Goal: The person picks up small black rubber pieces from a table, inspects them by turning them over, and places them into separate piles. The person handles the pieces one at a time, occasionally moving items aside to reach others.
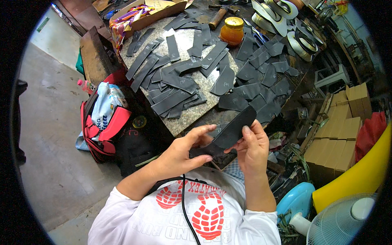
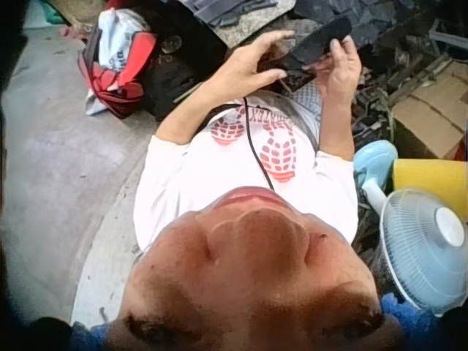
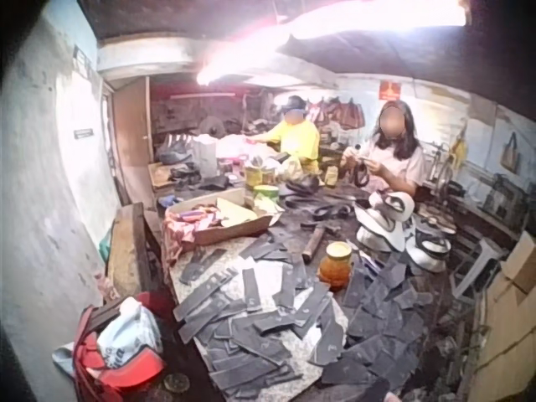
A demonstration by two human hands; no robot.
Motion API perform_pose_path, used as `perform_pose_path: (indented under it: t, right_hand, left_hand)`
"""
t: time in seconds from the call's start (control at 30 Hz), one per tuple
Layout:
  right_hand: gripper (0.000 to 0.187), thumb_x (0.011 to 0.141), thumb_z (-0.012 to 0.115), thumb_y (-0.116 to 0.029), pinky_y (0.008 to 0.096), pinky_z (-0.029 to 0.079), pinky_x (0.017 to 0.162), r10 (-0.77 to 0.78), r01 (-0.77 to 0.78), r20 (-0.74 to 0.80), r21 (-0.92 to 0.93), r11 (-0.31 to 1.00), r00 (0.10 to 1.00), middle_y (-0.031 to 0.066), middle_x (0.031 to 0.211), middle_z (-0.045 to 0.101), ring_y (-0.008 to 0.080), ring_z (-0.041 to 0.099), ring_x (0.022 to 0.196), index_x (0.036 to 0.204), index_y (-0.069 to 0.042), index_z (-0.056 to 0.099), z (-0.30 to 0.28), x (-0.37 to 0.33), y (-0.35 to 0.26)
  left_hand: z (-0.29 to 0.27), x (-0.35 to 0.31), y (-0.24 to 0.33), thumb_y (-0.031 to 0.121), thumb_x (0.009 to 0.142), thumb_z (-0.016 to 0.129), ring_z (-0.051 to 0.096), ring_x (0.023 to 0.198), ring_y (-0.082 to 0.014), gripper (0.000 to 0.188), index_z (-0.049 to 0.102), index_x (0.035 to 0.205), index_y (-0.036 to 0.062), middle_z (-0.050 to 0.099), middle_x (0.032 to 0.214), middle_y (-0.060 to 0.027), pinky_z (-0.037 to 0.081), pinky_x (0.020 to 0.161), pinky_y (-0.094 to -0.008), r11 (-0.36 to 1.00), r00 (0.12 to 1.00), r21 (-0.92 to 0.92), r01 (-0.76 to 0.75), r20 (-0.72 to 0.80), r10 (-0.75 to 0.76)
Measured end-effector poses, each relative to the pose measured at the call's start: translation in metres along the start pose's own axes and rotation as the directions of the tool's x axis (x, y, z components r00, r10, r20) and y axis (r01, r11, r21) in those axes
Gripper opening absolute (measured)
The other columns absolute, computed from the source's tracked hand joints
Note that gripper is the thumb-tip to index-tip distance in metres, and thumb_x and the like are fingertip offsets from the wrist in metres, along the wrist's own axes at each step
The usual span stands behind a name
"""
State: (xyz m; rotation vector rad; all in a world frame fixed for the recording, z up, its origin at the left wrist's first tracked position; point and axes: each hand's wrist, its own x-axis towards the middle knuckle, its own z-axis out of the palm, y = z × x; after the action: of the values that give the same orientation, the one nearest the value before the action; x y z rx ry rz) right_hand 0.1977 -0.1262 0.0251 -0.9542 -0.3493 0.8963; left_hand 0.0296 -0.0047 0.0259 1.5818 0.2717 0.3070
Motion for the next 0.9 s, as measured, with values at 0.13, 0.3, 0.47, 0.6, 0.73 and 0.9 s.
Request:
perform_pose_path:
  t: [0.13,0.3,0.47,0.6,0.73,0.9]
  right_hand:
    - [0.016,0.099,0.053,-0.011,0.0322,0.061,0.056,-0.068,0.067,-0.015,-0.085,0.994,0.998,0.0135,0.089,0.071,0.0191,0.071,0.068,0.11,0.001,0.057,-0.01,0.0,-0.004]
    - [0.016,0.098,0.054,-0.011,0.0321,0.061,0.058,-0.05,0.045,-0.053,-0.092,0.995,0.997,0.0138,0.09,0.071,0.0189,0.071,0.068,0.109,0.0,0.058,-0.019,0.001,0.001]
    - [0.016,0.097,0.056,-0.01,0.0307,0.059,0.058,-0.094,0.086,-0.027,-0.205,0.975,0.995,0.0143,0.088,0.071,0.0206,0.071,0.068,0.108,0.001,0.059,-0.028,-0.001,0.001]
    - [0.019,0.093,0.059,-0.008,0.0298,0.058,0.058,-0.068,0.068,0.007,-0.238,0.969,0.998,0.015,0.088,0.072,0.0216,0.071,0.067,0.109,0.003,0.061,-0.039,-0.01,-0.009]
    - [0.024,0.092,0.059,-0.008,0.0302,0.057,0.056,-0.071,0.068,-0.002,-0.265,0.962,0.998,0.0154,0.088,0.071,0.0213,0.07,0.066,0.113,0.004,0.061,-0.044,-0.022,-0.016]
    - [0.022,0.099,0.052,-0.013,0.0278,0.057,0.054,0.043,-0.082,-0.121,-0.338,0.938,0.992,0.0138,0.085,0.07,0.0197,0.069,0.063,0.11,0.005,0.06,-0.051,-0.019,-0.015]
  left_hand:
    - [-0.002,-0.011,-0.001,-0.004,0.088,0.065,0.068,0.094,-0.0166,0.051,0.049,0.136,0.0002,0.067,0.111,-0.0137,0.054,0.082,-0.031,0.987,0.998,0.154,0.052,0.016,-0.055]
    - [-0.01,-0.019,0.002,-0.001,0.088,0.064,0.07,0.101,-0.0305,0.048,0.05,0.133,0.0017,0.067,0.113,-0.0196,0.054,0.084,-0.0346,0.988,0.997,0.132,0.082,-0.009,-0.082]
    - [-0.01,-0.026,-0.001,-0.003,0.088,0.063,0.07,0.101,-0.0267,0.045,0.052,0.131,0.002,0.067,0.115,-0.0179,0.054,0.085,-0.0333,0.992,0.996,0.106,0.07,-0.063,-0.063]
    - [-0.015,-0.038,0.002,-0.001,0.087,0.064,0.071,0.097,-0.0261,0.043,0.054,0.129,0.0026,0.069,0.111,-0.0168,0.055,0.084,-0.0334,0.975,0.987,0.154,0.158,0.011,-0.161]
    - [-0.014,-0.044,0.003,0.001,0.087,0.065,0.071,0.092,-0.0257,0.042,0.055,0.128,0.003,0.07,0.103,-0.0171,0.055,0.079,-0.0333,0.978,0.989,0.172,0.115,0.073,-0.129]
    - [-0.012,-0.043,-0.007,-0.002,0.089,0.059,0.064,0.072,-0.0132,0.043,0.051,0.131,0.0021,0.066,0.084,-0.0115,0.052,0.069,-0.0283,0.969,0.973,0.086,0.233,-0.027,-0.231]
